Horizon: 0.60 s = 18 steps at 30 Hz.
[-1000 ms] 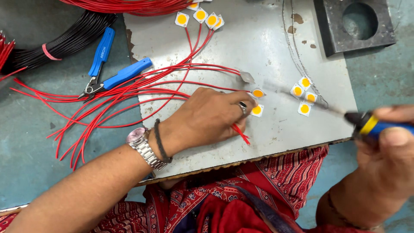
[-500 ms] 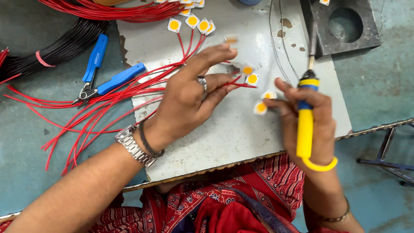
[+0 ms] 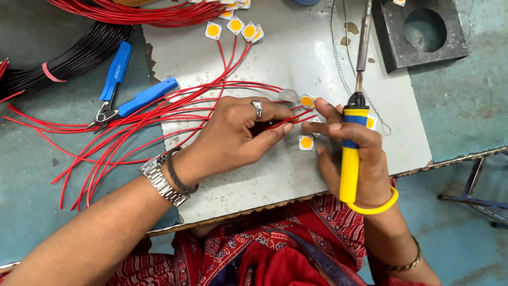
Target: The person sits at a low workbench and solders red wire ends onto the terminals of small LED chips using a soldering iron, dipping wires in flux from a small container and placing finished LED chips aside. At the end the person gathers and sorts black wires and reaches for a phone.
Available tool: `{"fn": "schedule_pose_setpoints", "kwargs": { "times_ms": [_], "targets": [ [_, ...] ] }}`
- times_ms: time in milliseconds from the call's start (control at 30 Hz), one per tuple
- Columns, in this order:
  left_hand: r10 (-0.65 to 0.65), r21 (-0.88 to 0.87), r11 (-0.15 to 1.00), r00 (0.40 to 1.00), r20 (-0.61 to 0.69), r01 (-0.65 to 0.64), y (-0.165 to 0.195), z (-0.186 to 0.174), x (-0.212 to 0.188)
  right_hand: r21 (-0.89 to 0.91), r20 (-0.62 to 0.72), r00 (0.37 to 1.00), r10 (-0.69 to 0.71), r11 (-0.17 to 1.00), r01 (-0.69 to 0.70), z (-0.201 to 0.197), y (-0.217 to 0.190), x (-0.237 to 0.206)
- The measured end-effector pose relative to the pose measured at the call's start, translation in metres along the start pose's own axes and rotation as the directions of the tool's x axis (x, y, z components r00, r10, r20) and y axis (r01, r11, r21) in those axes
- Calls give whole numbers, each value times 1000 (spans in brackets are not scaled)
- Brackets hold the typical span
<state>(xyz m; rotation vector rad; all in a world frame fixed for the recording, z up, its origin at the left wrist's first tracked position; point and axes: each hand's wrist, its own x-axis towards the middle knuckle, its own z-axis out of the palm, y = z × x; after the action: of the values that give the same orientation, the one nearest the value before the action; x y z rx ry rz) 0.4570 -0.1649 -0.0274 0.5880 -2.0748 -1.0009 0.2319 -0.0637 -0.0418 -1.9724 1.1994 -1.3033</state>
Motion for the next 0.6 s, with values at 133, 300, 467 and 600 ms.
{"fn": "schedule_pose_setpoints", "kwargs": {
  "times_ms": [133, 300, 467, 600],
  "targets": [
    [-34, -10, 999, 999, 17, 34, 8, 1, -2, -123, 21, 1000, -11, 992, 13, -6, -6, -2],
    [-4, 27, 1000, 998, 64, 2, 16, 2, -8, -190, -9, 997, 72, 979, -72, -7, -12, -9],
    [82, 140, 985, 991, 106, -96, 22, 6, -11, -150, 52, 995, -86, 984, 93, -7, -15, -6],
    [78, 234, 967, 989, 129, -106, 24, 7, -12, -198, 40, 999, -25, 980, 33, -10, -19, -7]
  ]
}}
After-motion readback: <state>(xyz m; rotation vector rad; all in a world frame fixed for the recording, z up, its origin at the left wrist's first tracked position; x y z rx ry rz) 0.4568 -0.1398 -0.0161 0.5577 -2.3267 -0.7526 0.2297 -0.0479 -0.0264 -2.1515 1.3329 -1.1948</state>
